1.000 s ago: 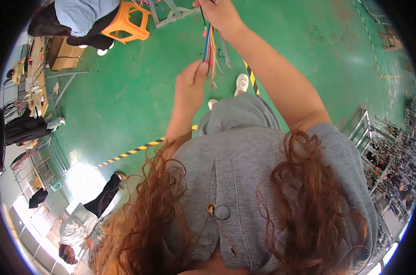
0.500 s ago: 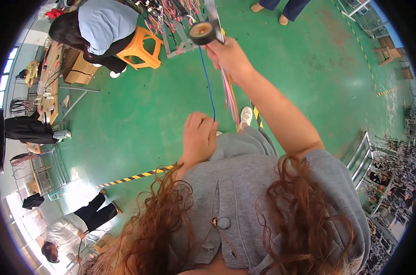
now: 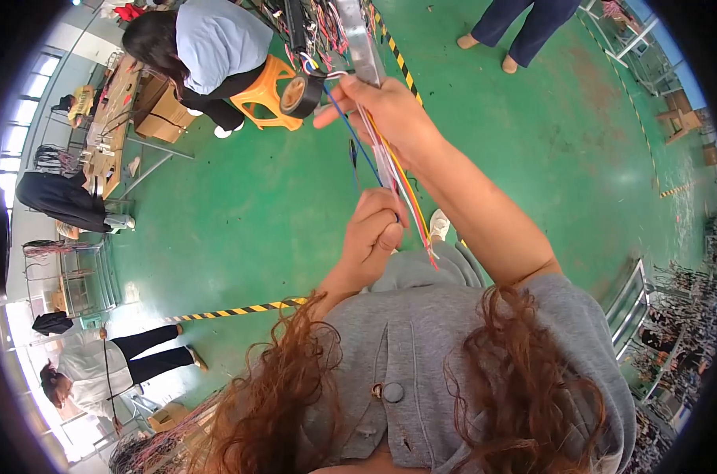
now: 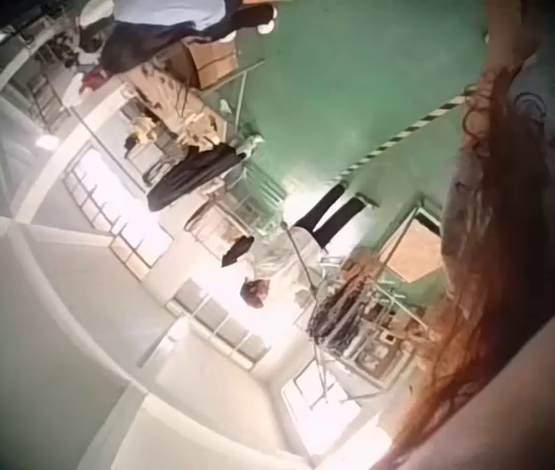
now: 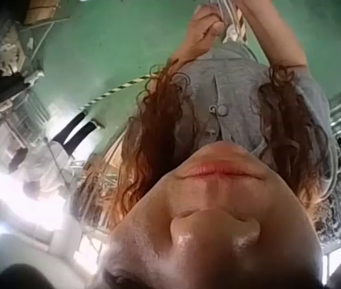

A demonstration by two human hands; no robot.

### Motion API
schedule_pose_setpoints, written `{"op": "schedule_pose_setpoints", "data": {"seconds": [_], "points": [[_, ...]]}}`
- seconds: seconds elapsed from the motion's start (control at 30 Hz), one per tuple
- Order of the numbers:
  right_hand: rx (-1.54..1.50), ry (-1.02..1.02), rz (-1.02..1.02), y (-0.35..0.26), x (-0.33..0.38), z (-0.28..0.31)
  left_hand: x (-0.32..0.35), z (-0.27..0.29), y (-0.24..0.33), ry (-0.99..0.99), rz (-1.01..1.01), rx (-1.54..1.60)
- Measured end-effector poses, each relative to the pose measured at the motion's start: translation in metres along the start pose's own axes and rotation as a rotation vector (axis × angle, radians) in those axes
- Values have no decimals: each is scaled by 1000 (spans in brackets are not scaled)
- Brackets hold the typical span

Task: Measuring bundles of wires with a metal ruler and applying electrical tape to secure them.

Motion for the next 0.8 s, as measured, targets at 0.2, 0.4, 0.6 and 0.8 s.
{"op": "schedule_pose_setpoints", "data": {"seconds": [0.2, 0.4, 0.6, 0.8], "points": [[-122, -22, -77, 16, 8, 9, 17, 9, -6, 66, 13, 76], [-220, 92, 5, 0, 5, 19, 16, 10, 8, 73, 0, 66], [-174, 141, 132, -15, 3, 22, 17, 8, 13, 110, 17, 41], [-255, 113, 241, -35, -9, 26, 18, 10, 23, 121, -5, 33]]}}
Point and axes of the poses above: each hand's wrist, its own x-axis away from the middle knuckle, its own z-axis out of the back of the hand, y = z × x, the point moved 7 cm from there along -x, towards the middle knuckle, and after that the axes turned 9 degrees about y, right-handed, at the moved point
